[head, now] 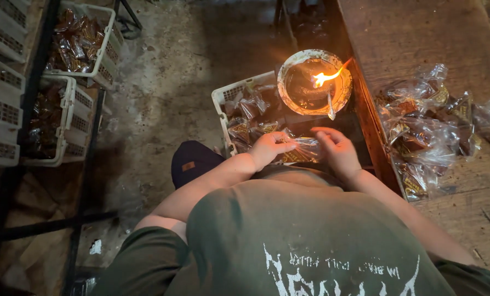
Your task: Sealing small plastic bags containing food items by melting the edges over a candle flame.
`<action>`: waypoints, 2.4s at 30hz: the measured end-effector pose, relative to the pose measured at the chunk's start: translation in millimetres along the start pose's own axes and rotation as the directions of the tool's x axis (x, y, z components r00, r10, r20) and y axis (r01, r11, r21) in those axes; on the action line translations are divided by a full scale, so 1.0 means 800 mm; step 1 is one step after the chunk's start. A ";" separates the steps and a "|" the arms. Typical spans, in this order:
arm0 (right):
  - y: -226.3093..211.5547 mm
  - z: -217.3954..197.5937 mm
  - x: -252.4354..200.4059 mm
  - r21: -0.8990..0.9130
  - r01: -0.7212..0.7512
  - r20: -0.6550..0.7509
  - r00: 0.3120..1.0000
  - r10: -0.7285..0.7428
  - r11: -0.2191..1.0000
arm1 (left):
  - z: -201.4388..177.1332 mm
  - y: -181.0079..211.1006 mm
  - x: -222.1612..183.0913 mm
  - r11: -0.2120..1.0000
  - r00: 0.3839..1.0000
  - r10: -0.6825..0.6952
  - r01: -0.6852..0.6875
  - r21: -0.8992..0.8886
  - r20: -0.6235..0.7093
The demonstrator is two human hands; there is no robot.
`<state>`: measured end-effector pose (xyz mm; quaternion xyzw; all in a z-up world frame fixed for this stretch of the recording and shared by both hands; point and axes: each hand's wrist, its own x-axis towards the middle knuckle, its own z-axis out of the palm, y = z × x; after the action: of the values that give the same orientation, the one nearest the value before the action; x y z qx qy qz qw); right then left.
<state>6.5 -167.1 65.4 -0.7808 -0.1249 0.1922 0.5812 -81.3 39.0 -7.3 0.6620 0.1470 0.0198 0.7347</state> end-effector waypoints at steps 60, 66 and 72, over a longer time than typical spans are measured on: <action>0.016 -0.088 -0.015 -0.238 0.174 -0.066 0.979 -0.194 0.956 | -0.031 -0.027 -0.004 0.946 0.963 -0.252 0.224 0.236 0.094; 0.000 -0.177 0.028 -0.623 0.113 -0.337 0.854 -0.396 0.774 | -0.021 0.070 -0.032 0.832 0.873 -0.467 0.380 0.404 0.142; 0.026 -0.191 0.059 -0.713 0.231 -0.281 0.770 -0.572 0.662 | -0.018 0.075 -0.039 0.873 0.901 -0.404 0.327 0.363 0.160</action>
<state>116.6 -284.8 76.3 -0.9024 -0.2089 -0.2022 0.3179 -104.4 53.7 56.2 0.7322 0.1851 -0.2220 0.6167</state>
